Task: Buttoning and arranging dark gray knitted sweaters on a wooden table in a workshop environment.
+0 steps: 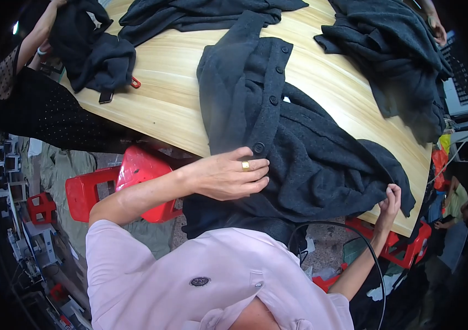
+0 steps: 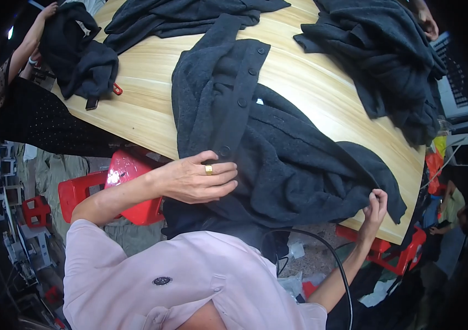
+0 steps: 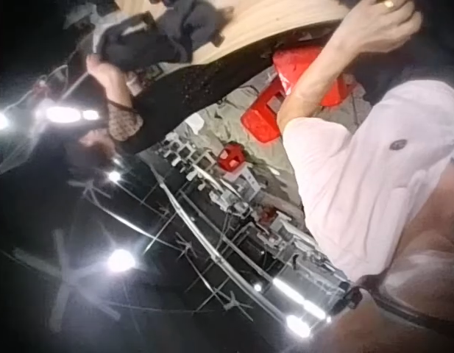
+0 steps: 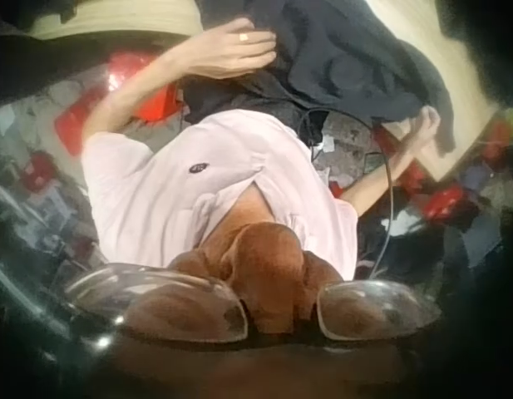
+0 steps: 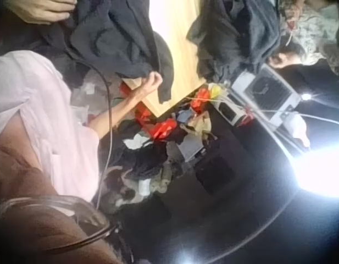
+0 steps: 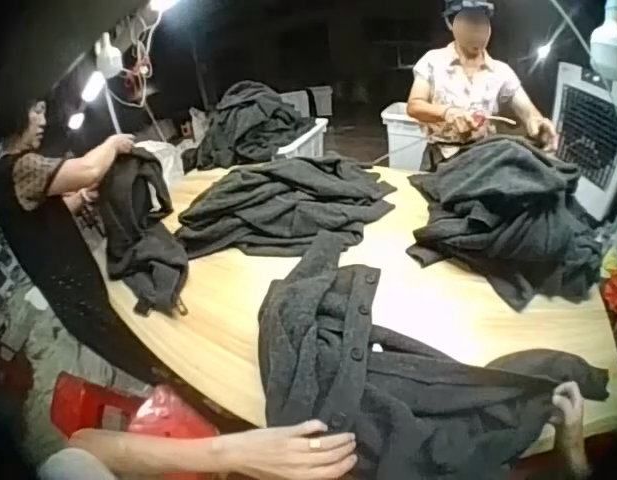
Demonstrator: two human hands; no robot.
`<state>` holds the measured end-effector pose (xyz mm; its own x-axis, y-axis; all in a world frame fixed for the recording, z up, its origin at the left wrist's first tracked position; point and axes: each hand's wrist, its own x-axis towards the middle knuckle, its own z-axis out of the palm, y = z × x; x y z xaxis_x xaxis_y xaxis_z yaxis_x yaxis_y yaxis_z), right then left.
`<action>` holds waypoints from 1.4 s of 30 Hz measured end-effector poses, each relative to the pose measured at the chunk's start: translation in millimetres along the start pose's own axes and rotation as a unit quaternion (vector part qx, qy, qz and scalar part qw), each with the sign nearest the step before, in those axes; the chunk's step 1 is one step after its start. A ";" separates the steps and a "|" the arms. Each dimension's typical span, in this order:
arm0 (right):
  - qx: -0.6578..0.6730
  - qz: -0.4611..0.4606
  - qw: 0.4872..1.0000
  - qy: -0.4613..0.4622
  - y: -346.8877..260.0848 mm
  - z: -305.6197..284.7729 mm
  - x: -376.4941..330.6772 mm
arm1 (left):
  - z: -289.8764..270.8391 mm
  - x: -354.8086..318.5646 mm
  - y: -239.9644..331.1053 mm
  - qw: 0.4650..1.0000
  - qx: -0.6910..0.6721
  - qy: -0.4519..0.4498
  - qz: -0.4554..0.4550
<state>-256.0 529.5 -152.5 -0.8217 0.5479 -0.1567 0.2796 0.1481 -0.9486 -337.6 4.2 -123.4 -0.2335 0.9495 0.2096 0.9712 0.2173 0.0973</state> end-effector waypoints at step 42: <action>-0.099 -0.303 0.816 -0.482 -144.0 156.9 -86.2 | -110.9 32.5 -68.6 0.975 0.076 0.141 -0.153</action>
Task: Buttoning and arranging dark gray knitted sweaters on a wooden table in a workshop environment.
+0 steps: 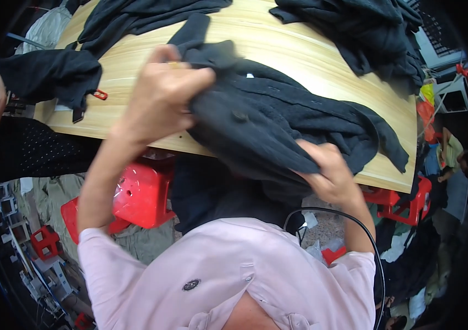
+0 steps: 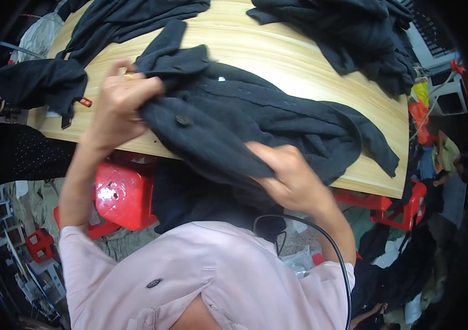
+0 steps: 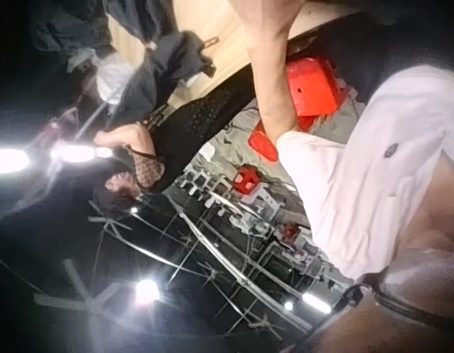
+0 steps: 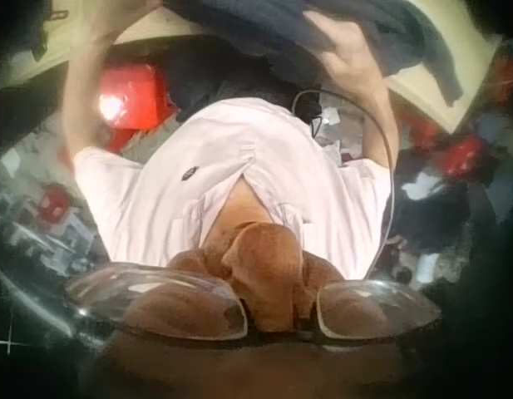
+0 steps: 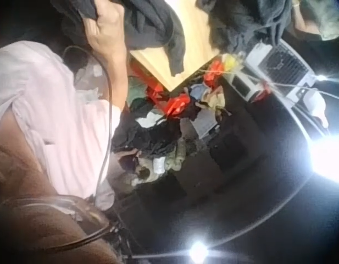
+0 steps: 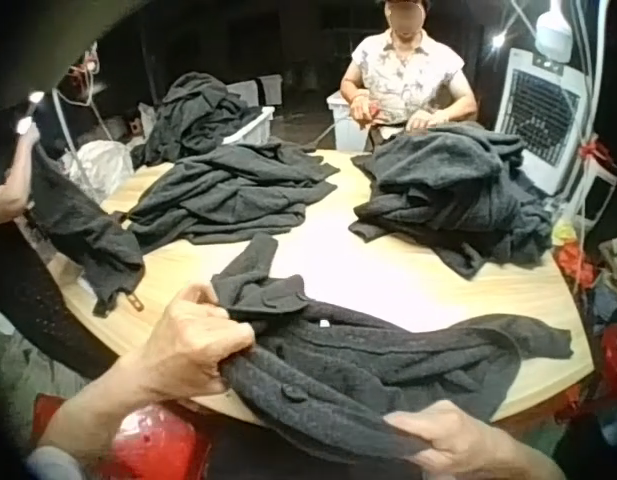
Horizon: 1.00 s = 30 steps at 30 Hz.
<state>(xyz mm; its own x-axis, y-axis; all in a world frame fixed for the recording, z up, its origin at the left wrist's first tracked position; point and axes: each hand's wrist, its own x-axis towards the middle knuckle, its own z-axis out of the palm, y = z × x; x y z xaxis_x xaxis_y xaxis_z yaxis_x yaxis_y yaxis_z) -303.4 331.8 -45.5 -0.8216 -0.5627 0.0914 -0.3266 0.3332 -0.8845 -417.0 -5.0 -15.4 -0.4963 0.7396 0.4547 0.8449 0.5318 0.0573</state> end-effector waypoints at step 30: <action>-0.314 0.339 0.853 0.243 96.1 -53.0 -22.7 | 113.3 -17.3 -14.3 0.923 -0.108 -0.271 -0.250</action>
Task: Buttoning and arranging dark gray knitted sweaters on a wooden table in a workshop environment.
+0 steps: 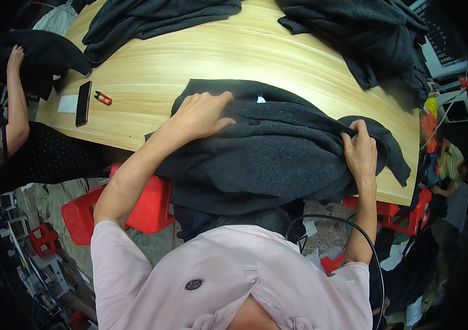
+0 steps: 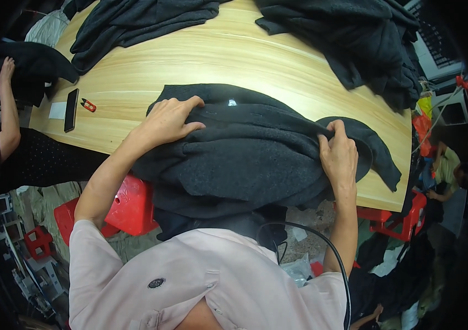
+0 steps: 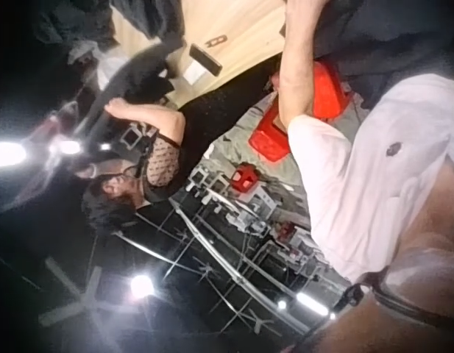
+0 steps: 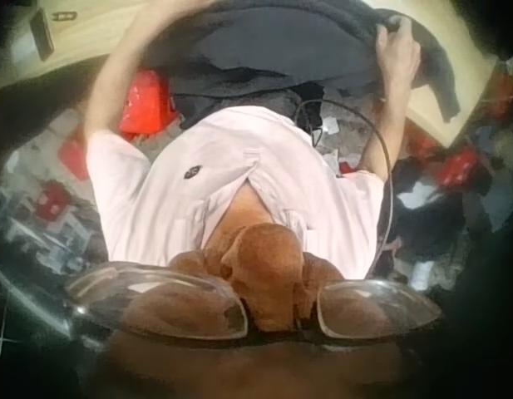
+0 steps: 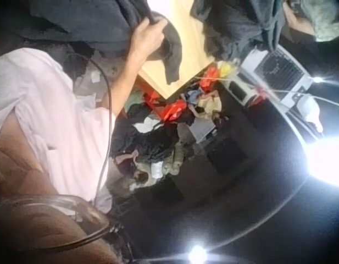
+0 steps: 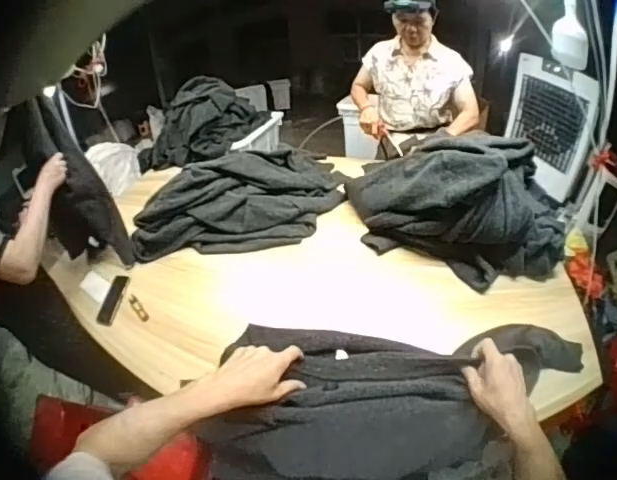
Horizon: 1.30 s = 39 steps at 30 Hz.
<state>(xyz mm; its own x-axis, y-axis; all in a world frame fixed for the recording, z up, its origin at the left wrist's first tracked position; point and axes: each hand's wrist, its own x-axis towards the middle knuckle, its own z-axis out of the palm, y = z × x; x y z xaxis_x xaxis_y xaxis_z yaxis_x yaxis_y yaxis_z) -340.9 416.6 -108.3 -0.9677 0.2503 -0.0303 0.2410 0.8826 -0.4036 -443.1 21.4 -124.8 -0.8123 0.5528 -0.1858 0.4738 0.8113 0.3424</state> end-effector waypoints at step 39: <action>-0.092 -0.331 0.931 0.123 13.3 -71.5 79.9 | 15.8 -55.9 -120.9 0.934 0.067 0.350 -0.025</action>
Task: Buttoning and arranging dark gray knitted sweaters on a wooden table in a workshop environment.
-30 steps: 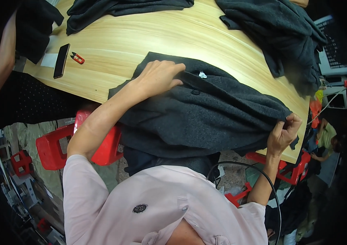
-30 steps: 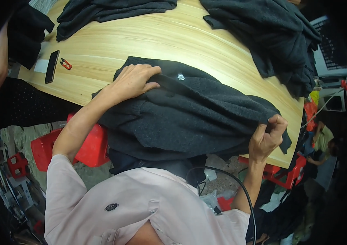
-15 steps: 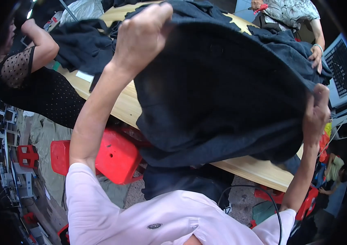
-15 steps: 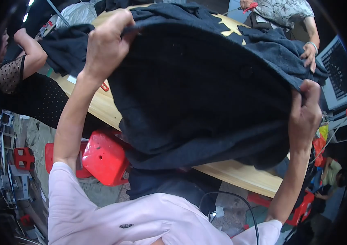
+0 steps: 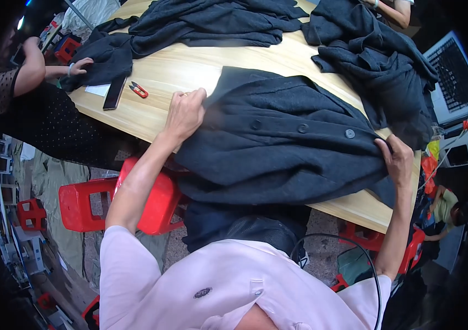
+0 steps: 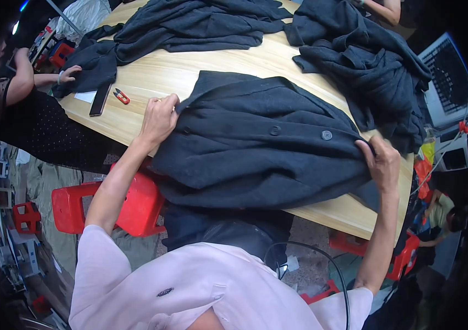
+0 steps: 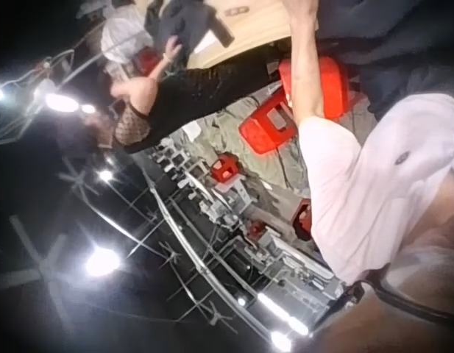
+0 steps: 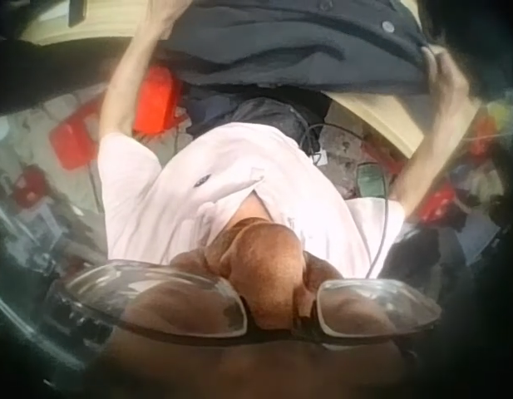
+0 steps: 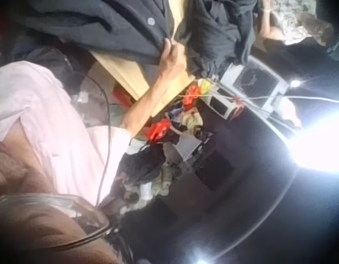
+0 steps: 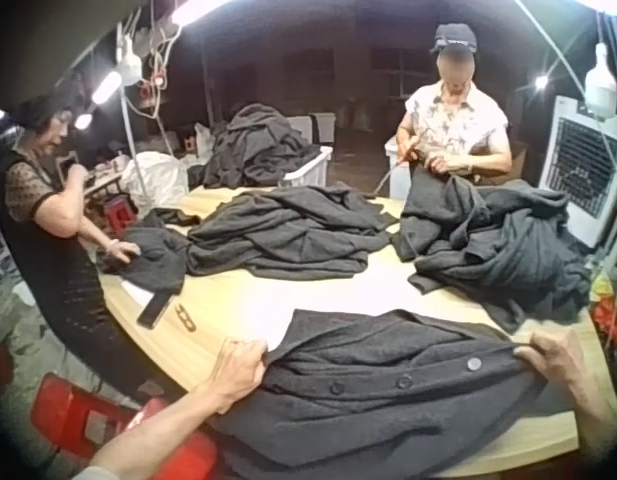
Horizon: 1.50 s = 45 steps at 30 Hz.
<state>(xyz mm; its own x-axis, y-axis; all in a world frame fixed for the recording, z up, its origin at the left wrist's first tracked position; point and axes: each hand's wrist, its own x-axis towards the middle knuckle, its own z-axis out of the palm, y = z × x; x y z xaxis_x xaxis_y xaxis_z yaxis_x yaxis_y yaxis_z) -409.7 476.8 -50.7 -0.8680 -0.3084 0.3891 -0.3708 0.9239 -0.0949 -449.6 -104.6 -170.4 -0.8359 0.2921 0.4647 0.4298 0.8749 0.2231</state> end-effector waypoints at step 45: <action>0.211 -0.043 0.977 0.008 -190.4 63.8 25.8 | 2.0 -29.9 50.0 0.963 -0.240 0.112 -0.055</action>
<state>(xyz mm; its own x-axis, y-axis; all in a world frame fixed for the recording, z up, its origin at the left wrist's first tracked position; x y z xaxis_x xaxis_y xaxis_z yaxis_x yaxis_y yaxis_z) -382.6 278.5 -81.0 -0.8238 -0.3743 0.4257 -0.5478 0.7186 -0.4284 -403.8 -68.8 -174.8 -0.8138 0.0693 0.5769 0.4957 0.6010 0.6270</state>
